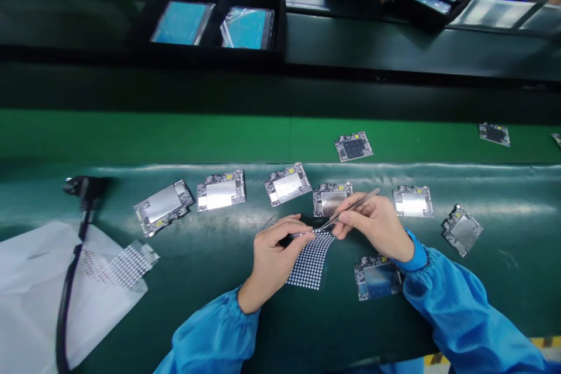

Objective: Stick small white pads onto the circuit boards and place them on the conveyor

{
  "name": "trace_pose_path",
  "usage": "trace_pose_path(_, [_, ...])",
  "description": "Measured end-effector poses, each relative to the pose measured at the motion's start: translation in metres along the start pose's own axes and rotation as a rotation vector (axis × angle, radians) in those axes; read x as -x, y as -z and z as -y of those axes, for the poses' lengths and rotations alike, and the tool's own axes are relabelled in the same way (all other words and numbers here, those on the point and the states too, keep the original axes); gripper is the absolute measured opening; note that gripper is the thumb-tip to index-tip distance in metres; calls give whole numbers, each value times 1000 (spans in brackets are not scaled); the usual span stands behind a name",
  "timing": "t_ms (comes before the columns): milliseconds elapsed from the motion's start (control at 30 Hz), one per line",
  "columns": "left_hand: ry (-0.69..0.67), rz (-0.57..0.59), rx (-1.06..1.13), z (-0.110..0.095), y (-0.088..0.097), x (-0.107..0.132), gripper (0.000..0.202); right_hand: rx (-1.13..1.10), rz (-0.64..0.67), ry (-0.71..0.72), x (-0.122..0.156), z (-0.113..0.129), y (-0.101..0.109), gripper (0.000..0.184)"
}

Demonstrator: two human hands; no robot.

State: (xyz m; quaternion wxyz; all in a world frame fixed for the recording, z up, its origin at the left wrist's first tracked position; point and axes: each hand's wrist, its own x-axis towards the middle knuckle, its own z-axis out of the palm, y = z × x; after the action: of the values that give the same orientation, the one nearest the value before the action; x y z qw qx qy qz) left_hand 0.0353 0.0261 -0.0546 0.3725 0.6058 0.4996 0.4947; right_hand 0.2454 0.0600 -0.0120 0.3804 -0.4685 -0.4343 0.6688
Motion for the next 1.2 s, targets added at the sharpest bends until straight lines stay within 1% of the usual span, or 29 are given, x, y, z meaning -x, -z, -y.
trace_pose_path(400, [-2,31,5,-2,1,-1,9,50,-9,24,2,3,-2,11])
trace_pose_path(567, [-3,30,9,-1,2,0,9,33,-8,26,2,2,-2,10])
trace_pose_path(767, [-8,33,7,-2,1,-1,10,44,-8,72,1,3,-5,9])
trace_pose_path(967, [-5,36,-7,-5,1,-2,9,55,-7,57,0,4,-6,9])
trace_pose_path(1200, [16,35,-15,-5,2,-2,8,61,-18,41,2,5,-9,12])
